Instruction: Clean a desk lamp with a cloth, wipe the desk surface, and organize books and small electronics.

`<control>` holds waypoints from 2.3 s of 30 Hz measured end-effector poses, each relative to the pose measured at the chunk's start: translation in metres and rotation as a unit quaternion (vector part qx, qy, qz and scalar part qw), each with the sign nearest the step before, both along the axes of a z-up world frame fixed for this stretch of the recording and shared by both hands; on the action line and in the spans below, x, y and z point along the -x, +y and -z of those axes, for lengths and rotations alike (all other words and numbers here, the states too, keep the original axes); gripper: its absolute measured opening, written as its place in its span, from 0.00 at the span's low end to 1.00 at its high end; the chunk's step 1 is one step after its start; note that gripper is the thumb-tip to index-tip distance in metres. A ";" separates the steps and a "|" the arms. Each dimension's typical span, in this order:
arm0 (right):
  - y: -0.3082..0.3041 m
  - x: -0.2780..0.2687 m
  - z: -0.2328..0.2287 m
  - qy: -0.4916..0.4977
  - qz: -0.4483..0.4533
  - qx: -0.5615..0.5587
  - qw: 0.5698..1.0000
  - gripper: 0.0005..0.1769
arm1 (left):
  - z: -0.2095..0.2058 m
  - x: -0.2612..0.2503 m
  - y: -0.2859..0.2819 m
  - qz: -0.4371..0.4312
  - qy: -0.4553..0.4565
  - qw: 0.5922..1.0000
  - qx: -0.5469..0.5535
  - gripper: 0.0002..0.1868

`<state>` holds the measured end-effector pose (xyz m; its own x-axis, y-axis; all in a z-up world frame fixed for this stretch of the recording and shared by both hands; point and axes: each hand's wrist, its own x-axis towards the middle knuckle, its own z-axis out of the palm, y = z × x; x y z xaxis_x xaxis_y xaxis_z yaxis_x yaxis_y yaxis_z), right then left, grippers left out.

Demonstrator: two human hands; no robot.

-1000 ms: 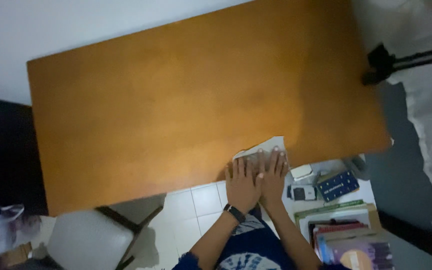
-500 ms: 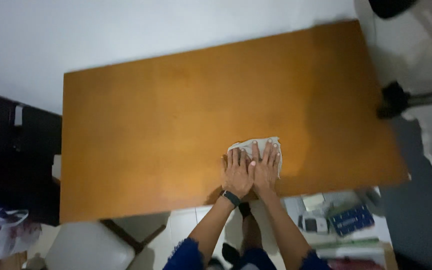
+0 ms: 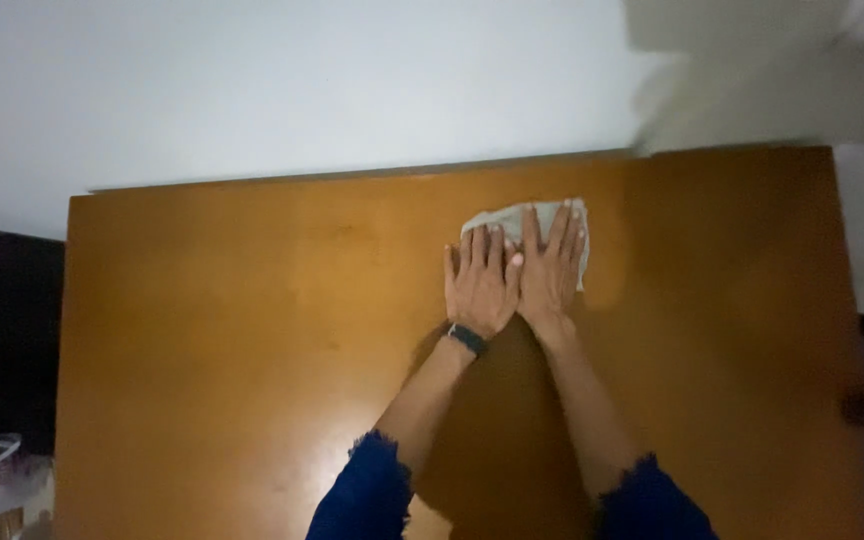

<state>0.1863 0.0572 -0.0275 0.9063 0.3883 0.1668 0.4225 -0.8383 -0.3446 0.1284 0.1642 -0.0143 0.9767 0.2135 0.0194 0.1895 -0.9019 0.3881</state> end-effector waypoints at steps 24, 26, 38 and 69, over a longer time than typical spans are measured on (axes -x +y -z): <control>-0.021 0.170 -0.039 0.055 -0.131 0.081 0.987 0.37 | -0.047 0.191 -0.023 -0.089 0.007 0.996 0.003 0.33; -0.043 0.214 -0.032 0.063 -0.124 0.105 0.985 0.39 | -0.050 0.235 -0.046 -0.081 0.041 0.996 0.003 0.34; -0.101 0.459 -0.015 0.027 -0.133 0.025 0.990 0.38 | -0.044 0.473 -0.117 -0.106 0.073 0.992 0.012 0.34; -0.024 0.413 -0.004 -0.027 -0.140 0.026 0.989 0.32 | -0.025 0.439 -0.041 -0.137 0.004 0.990 0.041 0.33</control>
